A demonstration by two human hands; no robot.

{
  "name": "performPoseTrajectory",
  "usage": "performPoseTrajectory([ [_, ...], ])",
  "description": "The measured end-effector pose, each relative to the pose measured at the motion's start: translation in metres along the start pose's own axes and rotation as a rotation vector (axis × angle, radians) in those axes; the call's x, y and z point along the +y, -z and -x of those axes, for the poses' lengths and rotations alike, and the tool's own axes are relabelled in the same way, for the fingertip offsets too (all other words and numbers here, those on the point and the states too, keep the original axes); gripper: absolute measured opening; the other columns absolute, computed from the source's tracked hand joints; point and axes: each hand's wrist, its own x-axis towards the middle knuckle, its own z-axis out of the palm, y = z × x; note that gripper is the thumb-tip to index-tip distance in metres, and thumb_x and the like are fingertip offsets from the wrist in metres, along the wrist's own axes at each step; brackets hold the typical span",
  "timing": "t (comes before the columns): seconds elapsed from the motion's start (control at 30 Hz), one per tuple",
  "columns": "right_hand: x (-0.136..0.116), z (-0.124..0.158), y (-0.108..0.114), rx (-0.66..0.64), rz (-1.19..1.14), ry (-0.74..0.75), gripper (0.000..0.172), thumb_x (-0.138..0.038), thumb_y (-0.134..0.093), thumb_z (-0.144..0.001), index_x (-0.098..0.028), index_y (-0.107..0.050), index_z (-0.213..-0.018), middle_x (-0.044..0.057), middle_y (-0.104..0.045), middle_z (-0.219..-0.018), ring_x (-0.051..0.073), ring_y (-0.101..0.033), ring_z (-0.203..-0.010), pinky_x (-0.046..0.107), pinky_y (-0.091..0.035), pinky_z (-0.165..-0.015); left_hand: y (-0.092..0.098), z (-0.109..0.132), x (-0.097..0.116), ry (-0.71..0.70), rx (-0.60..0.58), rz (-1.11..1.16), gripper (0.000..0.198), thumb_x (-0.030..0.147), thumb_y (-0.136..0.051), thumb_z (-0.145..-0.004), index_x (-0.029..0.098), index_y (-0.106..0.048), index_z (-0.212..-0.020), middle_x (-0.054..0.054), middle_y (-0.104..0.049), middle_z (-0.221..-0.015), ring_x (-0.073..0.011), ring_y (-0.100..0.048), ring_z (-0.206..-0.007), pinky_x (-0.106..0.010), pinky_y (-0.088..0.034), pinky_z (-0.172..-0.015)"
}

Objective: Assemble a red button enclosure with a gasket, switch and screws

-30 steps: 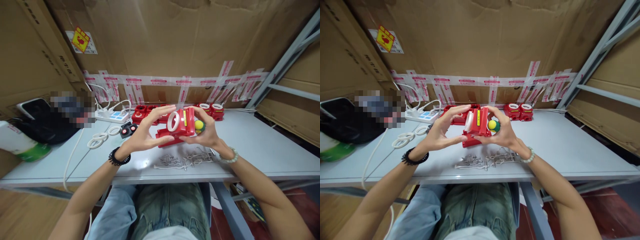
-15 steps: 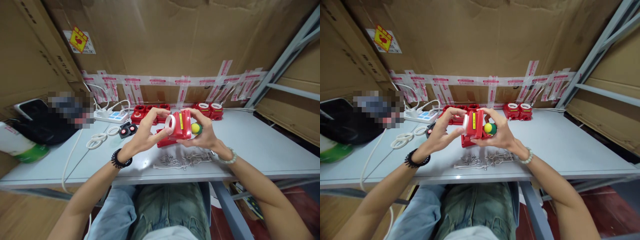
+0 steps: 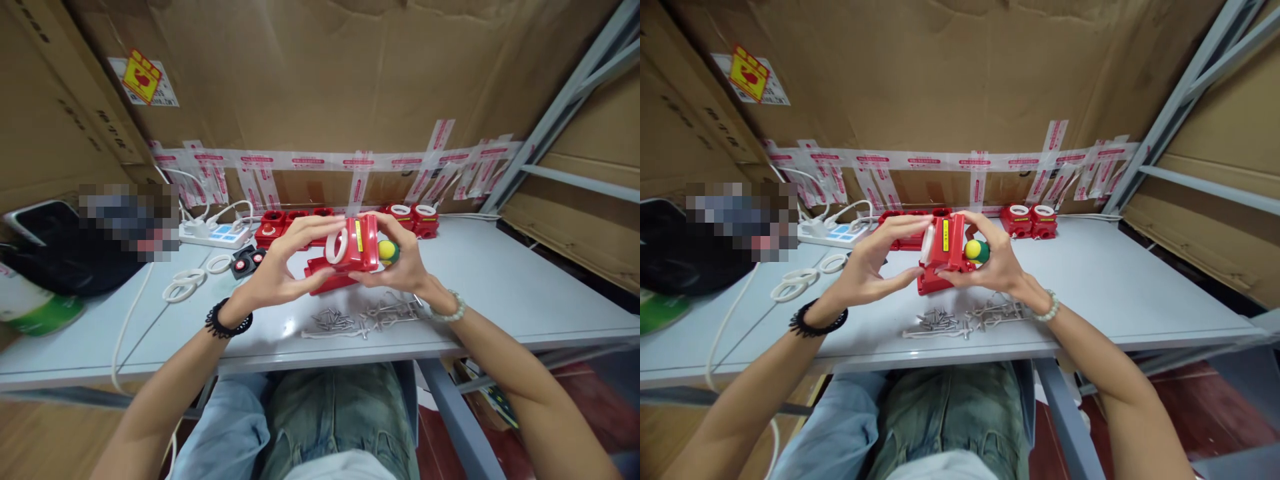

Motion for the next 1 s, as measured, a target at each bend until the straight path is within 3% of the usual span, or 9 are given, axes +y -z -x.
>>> performPoseTrajectory([
  [0.07,0.0000,0.0001,0.0002,0.001,-0.002,0.007,0.083,-0.045,-0.088,-0.055,-0.022,-0.054,-0.128,0.010,-0.069,-0.117,0.026,-0.069,-0.096,0.043,-0.058,-0.083,-0.0008,0.0006,-0.0007,0.076,0.044,0.031,0.066,0.044,-0.076,-0.082,0.026,-0.052,-0.140,-0.013,-0.059,-0.138,-0.0294,-0.057,-0.125,-0.045,-0.051,-0.101],
  [0.2,-0.0001,0.0004,-0.0003,0.003,0.018,0.044,0.082,-0.044,-0.089,-0.055,-0.022,-0.054,-0.126,0.010,-0.069,-0.115,0.025,-0.069,-0.093,0.042,-0.059,-0.079,-0.0003,0.0009,0.0002,0.135,0.059,-0.023,0.041,0.037,-0.070,-0.088,0.025,-0.062,-0.127,-0.010,-0.068,-0.123,-0.0249,-0.064,-0.111,-0.040,-0.054,-0.093],
  [0.33,0.0001,0.0004,-0.0002,0.005,0.012,-0.003,0.083,-0.044,-0.088,-0.056,-0.022,-0.053,-0.128,0.010,-0.067,-0.120,0.026,-0.068,-0.098,0.042,-0.059,-0.083,-0.0008,0.0010,0.0012,0.042,0.013,0.004,0.058,0.038,-0.074,-0.084,0.026,-0.055,-0.138,-0.012,-0.058,-0.140,-0.0292,-0.055,-0.128,-0.046,-0.047,-0.106],
  [0.47,-0.0004,0.0001,0.0001,-0.002,0.053,0.048,0.082,-0.044,-0.088,-0.055,-0.024,-0.054,-0.127,0.008,-0.069,-0.115,0.026,-0.068,-0.094,0.043,-0.059,-0.080,-0.0030,0.0020,0.0001,0.192,0.087,-0.025,0.049,0.045,-0.070,-0.087,0.023,-0.059,-0.130,-0.011,-0.066,-0.124,-0.0245,-0.065,-0.108,-0.039,-0.055,-0.090],
  [0.57,0.0005,0.0002,-0.0001,0.002,0.050,0.048,0.080,-0.043,-0.088,-0.055,-0.023,-0.055,-0.126,0.008,-0.069,-0.115,0.025,-0.068,-0.093,0.042,-0.059,-0.079,-0.0015,0.0010,-0.0002,0.046,0.028,-0.112,0.040,0.036,-0.070,-0.088,0.025,-0.062,-0.126,-0.010,-0.068,-0.124,-0.0251,-0.063,-0.113,-0.041,-0.053,-0.095],
  [0.63,0.0012,0.0003,-0.0005,0.010,0.018,0.025,0.082,-0.042,-0.088,-0.055,-0.022,-0.054,-0.127,0.010,-0.068,-0.118,0.025,-0.068,-0.095,0.042,-0.059,-0.080,-0.0009,0.0002,-0.0005,-0.041,0.015,-0.128,0.049,0.036,-0.072,-0.087,0.026,-0.058,-0.133,-0.011,-0.064,-0.133,-0.0270,-0.058,-0.123,-0.045,-0.049,-0.103],
  [0.73,0.0012,0.0003,-0.0010,0.014,0.001,0.023,0.083,-0.041,-0.089,-0.055,-0.021,-0.054,-0.127,0.010,-0.068,-0.118,0.025,-0.068,-0.096,0.042,-0.059,-0.081,-0.0018,0.0004,-0.0019,0.056,0.075,-0.085,0.059,0.045,-0.073,-0.085,0.024,-0.054,-0.136,-0.012,-0.063,-0.132,-0.0264,-0.062,-0.117,-0.042,-0.053,-0.097],
  [0.8,0.0014,0.0000,-0.0004,0.011,0.018,0.037,0.082,-0.042,-0.089,-0.054,-0.022,-0.056,-0.126,0.010,-0.069,-0.116,0.025,-0.068,-0.094,0.042,-0.059,-0.080,-0.0017,0.0011,-0.0027,0.112,0.083,-0.078,0.052,0.045,-0.072,-0.086,0.023,-0.058,-0.131,-0.011,-0.067,-0.122,-0.0235,-0.066,-0.107,-0.037,-0.056,-0.088],
  [1.0,0.0029,-0.0014,0.0040,-0.067,-0.134,-0.069,0.080,-0.047,-0.088,-0.053,-0.020,-0.058,-0.122,0.006,-0.072,-0.104,0.022,-0.070,-0.086,0.038,-0.060,-0.077,0.0029,0.0006,-0.0016,-0.082,0.013,-0.153,0.053,0.038,-0.075,-0.085,0.025,-0.059,-0.134,-0.012,-0.066,-0.130,-0.0262,-0.061,-0.119,-0.041,-0.053,-0.097],
])
